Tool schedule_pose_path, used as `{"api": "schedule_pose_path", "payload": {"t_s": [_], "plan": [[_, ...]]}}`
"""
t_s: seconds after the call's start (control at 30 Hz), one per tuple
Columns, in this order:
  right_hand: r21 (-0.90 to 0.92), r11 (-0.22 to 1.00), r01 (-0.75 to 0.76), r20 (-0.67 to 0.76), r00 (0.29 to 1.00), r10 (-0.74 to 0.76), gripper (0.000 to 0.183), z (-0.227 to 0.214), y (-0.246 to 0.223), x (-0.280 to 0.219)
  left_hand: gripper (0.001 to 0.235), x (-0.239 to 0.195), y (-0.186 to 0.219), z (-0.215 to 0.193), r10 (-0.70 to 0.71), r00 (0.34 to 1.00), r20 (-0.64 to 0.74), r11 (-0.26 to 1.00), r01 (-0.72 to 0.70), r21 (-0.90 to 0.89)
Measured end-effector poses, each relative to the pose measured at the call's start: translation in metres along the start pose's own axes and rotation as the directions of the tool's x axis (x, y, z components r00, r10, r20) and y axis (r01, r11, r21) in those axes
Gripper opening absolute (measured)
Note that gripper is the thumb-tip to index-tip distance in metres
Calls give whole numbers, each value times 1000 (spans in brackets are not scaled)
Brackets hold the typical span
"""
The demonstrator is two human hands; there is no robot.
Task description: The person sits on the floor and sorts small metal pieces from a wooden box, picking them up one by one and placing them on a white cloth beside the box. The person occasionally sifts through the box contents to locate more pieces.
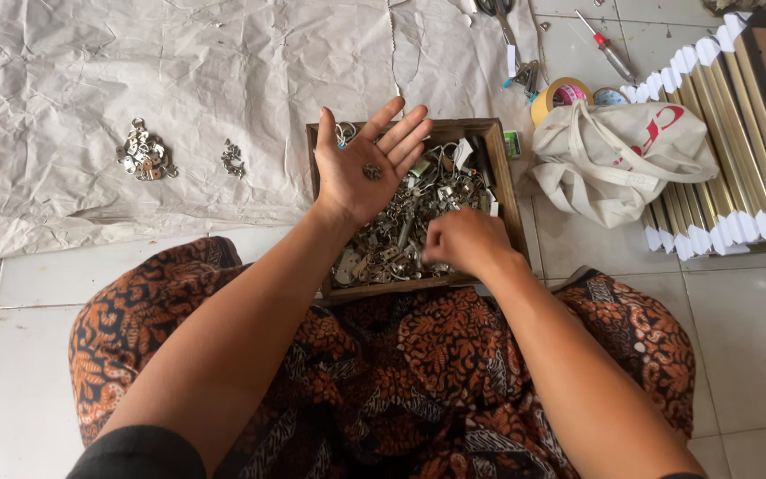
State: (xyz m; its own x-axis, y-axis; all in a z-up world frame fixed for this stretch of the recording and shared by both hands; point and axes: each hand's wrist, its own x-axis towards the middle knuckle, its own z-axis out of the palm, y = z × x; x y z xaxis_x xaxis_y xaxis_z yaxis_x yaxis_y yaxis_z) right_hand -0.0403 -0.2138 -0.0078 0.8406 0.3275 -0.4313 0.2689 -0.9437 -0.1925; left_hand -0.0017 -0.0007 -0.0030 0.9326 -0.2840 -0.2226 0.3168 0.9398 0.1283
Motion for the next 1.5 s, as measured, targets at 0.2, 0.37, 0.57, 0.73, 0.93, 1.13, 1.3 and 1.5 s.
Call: {"api": "schedule_pose_path", "payload": {"t_s": [0.2, 0.37, 0.57, 0.73, 0.93, 1.13, 1.3, 1.5], "plan": [[225, 974, -2, -298, 952, 70, 26, -16, 22, 12, 113, -46, -5, 34, 59, 998, 9, 998, -59, -24], [-28, 1000, 6, 33, 999, -5, 47, -20, 11, -9, 111, -102, -10, 61, 95, 995, -33, 995, -97, -36], [-3, 997, 79, -138, 987, -79, 10, 21, 25, 29, 107, -114, -2, 57, 183, 981, -65, 978, -188, -85], [387, 922, -28, -239, 962, 130, 15, -26, 10, 19, 98, -82, -2, 62, 249, 966, -69, 958, -256, -131], [-132, 945, -299, 210, 923, 322, 30, -66, -21, -17, 105, -29, -1, 34, 179, 981, 77, 983, -175, -58], [224, 929, -294, 464, 871, 164, 29, -38, -2, 9, 103, -15, 1, 24, 159, 975, -157, 982, -172, -73], [809, 552, -200, 171, 980, 104, 34, -41, 10, 32, 103, -7, 4, 20, 142, 990, -7, 987, -142, -77], [-5, 922, -388, 542, 774, 329, 59, -78, 0, -3, 105, -6, 6, 16, 154, 988, -20, 985, -155, -70]]}}
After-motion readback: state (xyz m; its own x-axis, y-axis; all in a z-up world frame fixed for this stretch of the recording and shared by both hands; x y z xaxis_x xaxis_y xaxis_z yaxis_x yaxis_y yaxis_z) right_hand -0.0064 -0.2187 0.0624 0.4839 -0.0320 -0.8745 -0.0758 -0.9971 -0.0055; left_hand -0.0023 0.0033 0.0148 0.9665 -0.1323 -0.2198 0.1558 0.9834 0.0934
